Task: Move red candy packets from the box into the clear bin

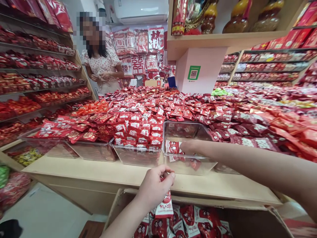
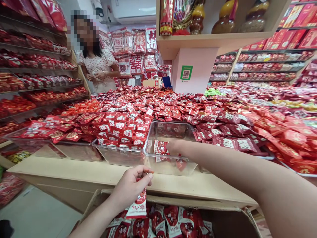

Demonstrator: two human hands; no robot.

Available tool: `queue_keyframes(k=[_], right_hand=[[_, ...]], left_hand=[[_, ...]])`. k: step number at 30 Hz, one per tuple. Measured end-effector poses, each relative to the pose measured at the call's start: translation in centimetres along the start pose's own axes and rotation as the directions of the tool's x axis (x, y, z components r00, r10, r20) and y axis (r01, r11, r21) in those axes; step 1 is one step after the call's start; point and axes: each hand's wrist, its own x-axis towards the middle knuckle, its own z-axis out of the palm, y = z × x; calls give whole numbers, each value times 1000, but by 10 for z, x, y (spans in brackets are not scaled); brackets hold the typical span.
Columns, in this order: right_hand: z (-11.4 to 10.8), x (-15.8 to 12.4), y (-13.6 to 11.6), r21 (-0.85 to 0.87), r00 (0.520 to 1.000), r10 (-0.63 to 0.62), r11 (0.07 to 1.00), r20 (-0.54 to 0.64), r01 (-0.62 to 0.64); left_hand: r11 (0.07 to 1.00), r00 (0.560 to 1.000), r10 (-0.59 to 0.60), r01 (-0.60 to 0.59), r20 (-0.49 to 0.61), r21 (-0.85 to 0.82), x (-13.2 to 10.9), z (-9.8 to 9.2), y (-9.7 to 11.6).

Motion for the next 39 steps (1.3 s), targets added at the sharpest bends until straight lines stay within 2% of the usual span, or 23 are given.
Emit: queue_keyframes(k=[2,6,11,19,21,24,28,31,34,39], right_hand=[[5,0,3,59,999,25,998,25,-27],[8,0,3,107,995,83,991,-62,-76],[4,-3,-4,-118,996,-11,993,-90,0],[-5,-4,1,-227,998,-39,974,-54,26],[-7,0,2,-215,986,-110,973,-125,81],[-5,8,2,-215,935,-267,952,-233,218],[-1,14,1,-248,893,-377,915,-245,318],[0,13,-1,-266,888,-384,910,-252,317],[-1,13,-3,-272,906,-346,921,-243,279],[0,14,-3,-219,912,-312,941,-266,258]], left_hand=[[1000,1000,-3,3,5,5,0,0,0],[1000,1000,-21,21,14,-7,0,-1,-1],[1000,1000,5,-5,3,1,0,-1,-2],[1000,1000,28,-28,4,9,0,-1,-7],[1000,1000,21,-21,3,10,0,-1,-6],[1000,1000,8,-8,3,14,0,-1,-3],[1000,1000,4,-4,-2,9,0,-1,-2],[1000,1000,-11,11,-4,-4,0,-1,-1],[999,1000,-26,27,4,-18,0,-1,1],[999,999,-36,36,3,-31,0,-1,2]])
